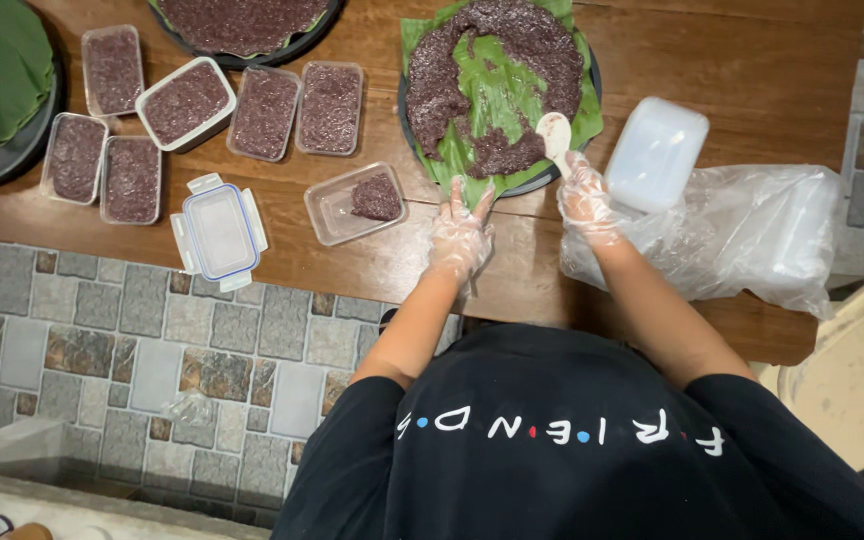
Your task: The person scoops cooked purple rice from a large tray into several small plastic containers using a spoon, wearing plastic gloves.
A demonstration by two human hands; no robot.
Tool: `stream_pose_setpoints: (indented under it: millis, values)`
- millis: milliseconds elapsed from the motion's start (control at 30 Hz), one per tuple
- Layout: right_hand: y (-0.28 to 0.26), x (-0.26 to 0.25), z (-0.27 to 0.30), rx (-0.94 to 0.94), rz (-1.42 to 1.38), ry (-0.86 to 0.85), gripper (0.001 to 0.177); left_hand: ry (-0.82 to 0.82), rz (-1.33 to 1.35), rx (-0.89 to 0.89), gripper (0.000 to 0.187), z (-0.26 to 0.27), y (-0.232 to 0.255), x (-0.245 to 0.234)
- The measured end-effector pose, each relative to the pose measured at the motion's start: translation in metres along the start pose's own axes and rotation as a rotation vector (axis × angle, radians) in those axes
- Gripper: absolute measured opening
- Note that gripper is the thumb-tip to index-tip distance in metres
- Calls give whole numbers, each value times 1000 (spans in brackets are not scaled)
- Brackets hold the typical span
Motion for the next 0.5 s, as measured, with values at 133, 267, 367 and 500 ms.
stream_pose_setpoints:
  millis: [133, 267, 367, 500]
  values:
    - [14, -1, 15, -315, 448, 204, 38, -31, 1, 10, 74, 1, -2, -2]
    - [22, 14, 28, -401, 901, 211, 40, -11, 10, 44, 77, 2, -5, -2]
    - [17, 25, 31, -299, 647, 118, 35, 21, -4, 59, 79, 3, -10, -4]
    - [20, 46, 44, -194, 705, 212, 34, -16, 27, 43, 79, 2, -22, -3]
Point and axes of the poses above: each hand's wrist, its own z-axis away from the middle knuckle, its own x-axis out of the palm, y = z × x, the point moved 3 cm from there along -z, towards the middle knuckle
